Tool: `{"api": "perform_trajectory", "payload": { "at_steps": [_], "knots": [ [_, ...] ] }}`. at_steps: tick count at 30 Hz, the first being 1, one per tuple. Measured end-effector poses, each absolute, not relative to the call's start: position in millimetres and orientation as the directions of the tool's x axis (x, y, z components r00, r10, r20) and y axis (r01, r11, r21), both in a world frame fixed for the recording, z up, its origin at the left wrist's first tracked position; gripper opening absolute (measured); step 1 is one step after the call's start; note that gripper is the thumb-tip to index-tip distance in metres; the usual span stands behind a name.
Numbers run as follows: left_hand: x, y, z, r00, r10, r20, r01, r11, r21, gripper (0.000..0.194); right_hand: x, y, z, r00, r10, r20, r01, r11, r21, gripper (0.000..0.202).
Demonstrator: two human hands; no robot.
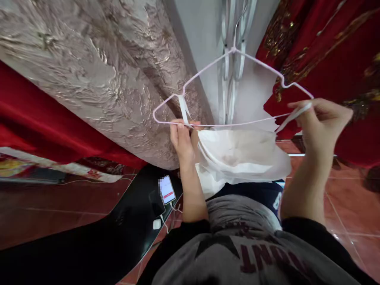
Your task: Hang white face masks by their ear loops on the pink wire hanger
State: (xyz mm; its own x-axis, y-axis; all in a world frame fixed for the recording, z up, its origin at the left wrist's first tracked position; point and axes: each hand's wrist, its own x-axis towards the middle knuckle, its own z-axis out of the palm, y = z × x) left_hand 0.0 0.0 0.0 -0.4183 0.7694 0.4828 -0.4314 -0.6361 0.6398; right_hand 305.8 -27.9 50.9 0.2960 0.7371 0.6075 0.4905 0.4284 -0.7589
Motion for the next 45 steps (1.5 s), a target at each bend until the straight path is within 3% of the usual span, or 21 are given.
{"api": "perform_trajectory", "payload": {
  "at_steps": [4, 7, 9, 12, 15, 18, 21, 24, 30, 32, 35, 41, 45],
  "knots": [
    [4, -5, 1, -0.427, 0.764, 0.484, -0.404, -0.64, 0.653, 0.041, 292, -21, 61, 0.297, 0.675, 0.675, 0.546, 0.46, -0.7, 0.025],
    [1, -2, -1, -0.442, 0.758, 0.48, -0.34, -0.637, 0.692, 0.047, 304, -16, 51, 0.411, 0.541, 0.734, 0.533, 0.51, -0.675, 0.034],
    [-3, 2, -3, -0.439, 0.76, 0.479, -0.305, -0.627, 0.717, 0.05, 317, -14, 42, 0.516, 0.497, 0.698, 0.481, 0.506, -0.715, 0.038],
    [-7, 7, -7, -0.417, 0.781, 0.465, -0.307, -0.602, 0.737, 0.049, 334, -13, 38, 0.509, 0.626, 0.591, 0.435, 0.406, -0.804, 0.036],
    [-8, 9, -10, -0.404, 0.796, 0.451, -0.313, -0.584, 0.749, 0.047, 341, -12, 48, 0.369, 0.73, 0.576, 0.502, 0.365, -0.784, 0.037],
    [-9, 11, -13, -0.421, 0.792, 0.443, -0.31, -0.584, 0.75, 0.047, 344, -9, 56, 0.318, 0.685, 0.656, 0.515, 0.457, -0.726, 0.043],
    [-9, 11, -13, -0.437, 0.789, 0.431, -0.337, -0.588, 0.735, 0.044, 345, -8, 54, 0.347, 0.671, 0.656, 0.385, 0.536, -0.752, 0.046],
    [-9, 10, -11, -0.429, 0.796, 0.428, -0.367, -0.586, 0.723, 0.042, 344, -12, 46, 0.404, 0.711, 0.575, 0.252, 0.518, -0.817, 0.041],
    [-9, 10, -10, -0.421, 0.804, 0.42, -0.388, -0.578, 0.718, 0.038, 346, -24, 40, 0.33, 0.77, 0.546, 0.235, 0.493, -0.838, 0.049],
    [-9, 10, -10, -0.413, 0.81, 0.416, -0.398, -0.572, 0.717, 0.038, 346, -25, 45, 0.333, 0.764, 0.552, 0.279, 0.48, -0.832, 0.048],
    [-9, 8, -9, -0.41, 0.816, 0.407, -0.38, -0.558, 0.737, 0.036, 339, -24, 61, 0.299, 0.762, 0.575, 0.426, 0.432, -0.795, 0.029],
    [-8, 3, -5, -0.426, 0.822, 0.377, -0.325, -0.528, 0.785, 0.039, 313, -8, 92, 0.077, 0.732, 0.677, 0.624, 0.493, -0.605, 0.004],
    [-5, 0, -2, -0.406, 0.832, 0.378, -0.35, -0.524, 0.777, 0.043, 300, -3, 101, -0.005, 0.684, 0.729, 0.704, 0.52, -0.483, 0.009]
  ]
}}
